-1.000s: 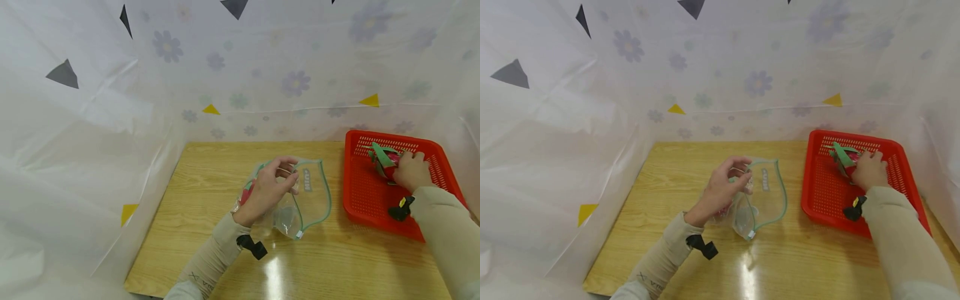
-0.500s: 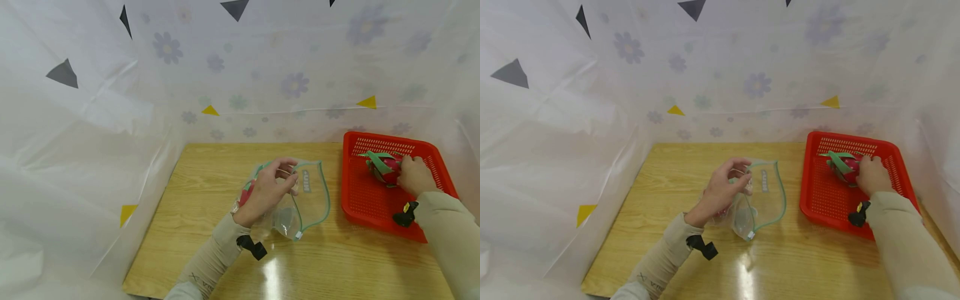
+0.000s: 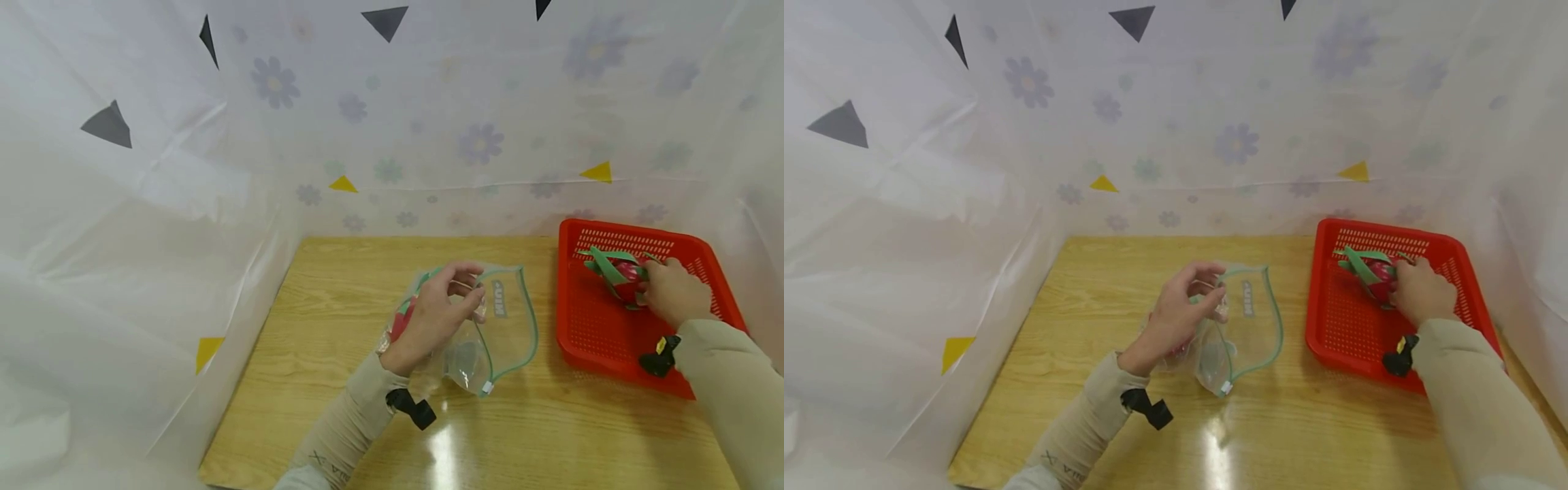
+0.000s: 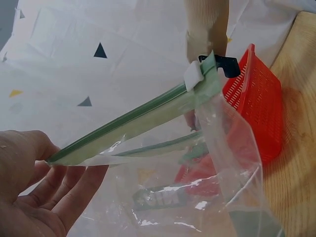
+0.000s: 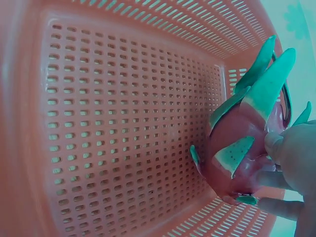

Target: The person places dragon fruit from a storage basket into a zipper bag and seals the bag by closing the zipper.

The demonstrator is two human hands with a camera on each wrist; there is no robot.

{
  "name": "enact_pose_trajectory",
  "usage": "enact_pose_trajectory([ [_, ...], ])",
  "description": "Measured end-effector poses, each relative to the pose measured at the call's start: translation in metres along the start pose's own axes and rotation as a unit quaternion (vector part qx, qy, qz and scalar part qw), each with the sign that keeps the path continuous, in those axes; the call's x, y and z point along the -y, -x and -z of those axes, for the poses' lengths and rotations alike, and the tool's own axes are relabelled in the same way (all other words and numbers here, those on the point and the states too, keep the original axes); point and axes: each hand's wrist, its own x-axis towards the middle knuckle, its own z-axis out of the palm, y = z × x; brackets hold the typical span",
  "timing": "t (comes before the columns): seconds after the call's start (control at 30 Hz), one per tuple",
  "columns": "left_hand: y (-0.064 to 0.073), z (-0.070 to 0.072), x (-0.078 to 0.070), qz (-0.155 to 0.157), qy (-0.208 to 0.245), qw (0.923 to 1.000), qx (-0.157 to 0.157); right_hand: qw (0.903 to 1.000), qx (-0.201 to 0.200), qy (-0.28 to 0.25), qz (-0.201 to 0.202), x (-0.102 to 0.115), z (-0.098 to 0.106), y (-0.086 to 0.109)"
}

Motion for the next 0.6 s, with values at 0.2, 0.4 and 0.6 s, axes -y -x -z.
enact_pose_trajectory([
  [0.2, 0.0, 0.0, 0.002, -0.013, -0.003, 0.9999, -0.004, 0.9991, -0.021, 0.031, 0.017, 0.003, 0.0, 0.0],
  [0.4, 0.0, -0.001, 0.004, 0.001, 0.014, 0.9999, -0.003, 0.9998, -0.009, -0.009, 0.015, 0.006, -0.003, -0.002],
  [0.6, 0.0, 0.0, 0.003, 0.005, 0.02, 0.9998, -0.004, 0.9934, -0.001, -0.112, 0.025, 0.012, -0.009, -0.003],
])
